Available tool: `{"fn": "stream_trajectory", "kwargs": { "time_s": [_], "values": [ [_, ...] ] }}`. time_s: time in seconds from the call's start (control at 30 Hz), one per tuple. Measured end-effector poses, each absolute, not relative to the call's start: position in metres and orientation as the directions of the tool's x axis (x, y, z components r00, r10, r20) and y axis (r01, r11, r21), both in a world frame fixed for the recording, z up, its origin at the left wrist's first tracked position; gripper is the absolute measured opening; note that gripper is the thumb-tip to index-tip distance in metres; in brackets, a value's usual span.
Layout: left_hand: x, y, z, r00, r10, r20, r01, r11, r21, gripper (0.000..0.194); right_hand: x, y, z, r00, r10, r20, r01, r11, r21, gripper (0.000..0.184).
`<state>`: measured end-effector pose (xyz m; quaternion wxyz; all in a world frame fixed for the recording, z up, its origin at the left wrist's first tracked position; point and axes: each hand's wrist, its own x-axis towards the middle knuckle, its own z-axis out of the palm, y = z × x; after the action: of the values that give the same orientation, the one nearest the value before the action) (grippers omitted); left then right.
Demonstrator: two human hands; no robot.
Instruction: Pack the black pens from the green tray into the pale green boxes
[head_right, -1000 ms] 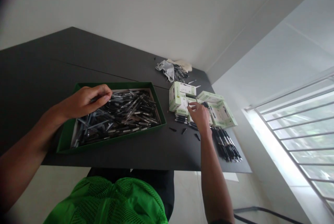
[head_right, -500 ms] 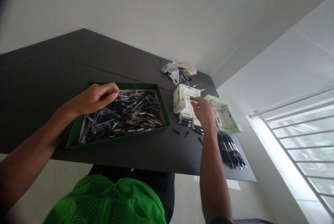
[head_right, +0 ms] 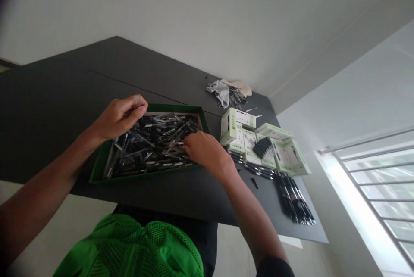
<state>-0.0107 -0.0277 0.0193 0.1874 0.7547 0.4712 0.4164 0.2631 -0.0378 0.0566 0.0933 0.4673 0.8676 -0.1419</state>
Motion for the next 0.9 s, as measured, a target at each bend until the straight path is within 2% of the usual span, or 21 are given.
{"fn": "stream_trajectory", "kwargs": {
  "time_s": [0.07, 0.13, 0.2, 0.27, 0.43, 0.57, 0.63, 0.7, 0.8, 0.9],
  "values": [
    [-0.011, -0.028, 0.02, 0.189, 0.871, 0.454, 0.558, -0.476, 0.68, 0.028, 0.249, -0.035, 0.053, -0.691, 0.664, -0.284, 0.721, 0.613, -0.322, 0.027],
    [-0.01, -0.029, 0.02, 0.181, 0.87, 0.459, 0.555, -0.476, 0.682, 0.027, 0.233, -0.032, 0.047, -0.833, 0.461, -0.306, 0.553, 0.667, -0.5, 0.03],
    [-0.01, -0.03, 0.021, 0.185, 0.864, 0.468, 0.548, -0.486, 0.681, 0.027, 0.218, -0.029, 0.041, -0.893, 0.296, -0.34, 0.448, 0.671, -0.591, 0.031],
    [-0.011, -0.029, 0.02, 0.186, 0.856, 0.482, 0.536, -0.5, 0.681, 0.027, 0.207, -0.029, 0.037, -0.87, 0.304, -0.387, 0.481, 0.696, -0.533, 0.029],
    [-0.013, -0.029, 0.017, 0.198, 0.845, 0.497, 0.513, -0.521, 0.682, 0.026, 0.2, -0.032, 0.043, -0.692, 0.604, -0.396, 0.696, 0.703, -0.145, 0.03],
    [-0.011, -0.029, 0.019, 0.219, 0.848, 0.483, 0.511, -0.522, 0.683, 0.023, 0.203, -0.032, 0.049, -0.613, 0.706, -0.355, 0.75, 0.661, 0.022, 0.036],
    [-0.011, -0.029, 0.02, 0.226, 0.85, 0.476, 0.519, -0.519, 0.679, 0.023, 0.203, -0.032, 0.051, -0.602, 0.722, -0.341, 0.761, 0.648, 0.027, 0.036],
    [-0.011, -0.029, 0.021, 0.239, 0.85, 0.469, 0.528, -0.519, 0.672, 0.023, 0.204, -0.034, 0.054, -0.64, 0.679, -0.36, 0.744, 0.665, -0.067, 0.032],
    [-0.012, -0.029, 0.02, 0.268, 0.857, 0.44, 0.545, -0.512, 0.664, 0.023, 0.201, -0.037, 0.055, -0.725, 0.534, -0.434, 0.669, 0.696, -0.261, 0.018],
    [-0.013, -0.028, 0.019, 0.291, 0.859, 0.422, 0.545, -0.511, 0.664, 0.022, 0.196, -0.038, 0.049, -0.733, 0.449, -0.511, 0.639, 0.711, -0.292, 0.021]
  ]
}}
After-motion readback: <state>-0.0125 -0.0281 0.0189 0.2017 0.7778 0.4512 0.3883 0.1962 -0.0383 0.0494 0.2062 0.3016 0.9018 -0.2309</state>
